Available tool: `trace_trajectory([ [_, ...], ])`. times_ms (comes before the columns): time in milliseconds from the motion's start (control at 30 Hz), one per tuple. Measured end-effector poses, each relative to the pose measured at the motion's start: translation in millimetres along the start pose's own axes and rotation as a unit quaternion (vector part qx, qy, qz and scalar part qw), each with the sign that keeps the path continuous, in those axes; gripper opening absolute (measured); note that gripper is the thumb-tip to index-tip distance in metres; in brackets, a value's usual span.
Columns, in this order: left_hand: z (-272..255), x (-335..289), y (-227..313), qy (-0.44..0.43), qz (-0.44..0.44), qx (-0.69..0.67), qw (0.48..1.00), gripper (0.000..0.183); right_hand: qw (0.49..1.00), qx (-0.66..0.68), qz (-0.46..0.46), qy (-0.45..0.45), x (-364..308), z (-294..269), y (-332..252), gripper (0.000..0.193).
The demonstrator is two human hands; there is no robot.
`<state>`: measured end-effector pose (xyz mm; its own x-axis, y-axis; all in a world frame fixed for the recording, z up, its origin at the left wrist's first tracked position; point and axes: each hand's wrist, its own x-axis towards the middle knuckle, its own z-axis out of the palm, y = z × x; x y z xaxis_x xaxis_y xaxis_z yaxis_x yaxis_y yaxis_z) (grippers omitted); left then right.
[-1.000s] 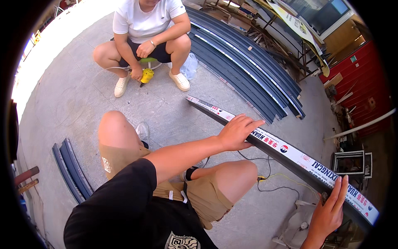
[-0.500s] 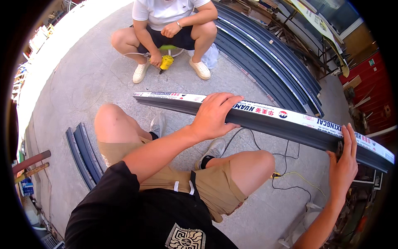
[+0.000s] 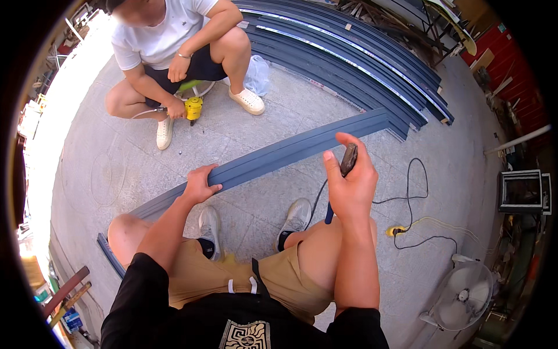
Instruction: The person uses a drill and pliers to assemble grey metal slats, drilling holes and inserting small metal fasteners while another person assists by holding the assembly and a pneumatic tool.
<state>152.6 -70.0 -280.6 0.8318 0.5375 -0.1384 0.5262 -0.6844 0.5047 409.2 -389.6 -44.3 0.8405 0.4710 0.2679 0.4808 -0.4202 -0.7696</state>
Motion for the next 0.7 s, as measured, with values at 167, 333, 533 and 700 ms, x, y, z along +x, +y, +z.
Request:
trace_trajectory([
  [167, 22.2, 18.2, -44.7, -0.068, -0.049, 0.006, 0.996, 0.071, 0.969, 0.132, 0.180, 0.105, 41.8, -10.2, 14.8, 0.035],
  [333, 45.8, 26.4, -72.5, -0.112, -0.066, -0.012, 0.991, 0.068, 0.974, 0.134, 0.172, 0.070, 46.2, -11.2, 25.3, 0.038],
  [533, 88.7, 42.2, -104.8, -0.108, -0.030, 0.015, 0.994, 0.072, 0.973, 0.111, 0.193, 0.054, 50.5, 1.8, 26.5, 0.033],
  [700, 109.9, 67.3, -79.3, -0.157, -0.083, 0.064, 0.982, 0.071, 0.978, 0.067, 0.187, 0.062, 49.4, 0.4, 29.1, 0.032],
])
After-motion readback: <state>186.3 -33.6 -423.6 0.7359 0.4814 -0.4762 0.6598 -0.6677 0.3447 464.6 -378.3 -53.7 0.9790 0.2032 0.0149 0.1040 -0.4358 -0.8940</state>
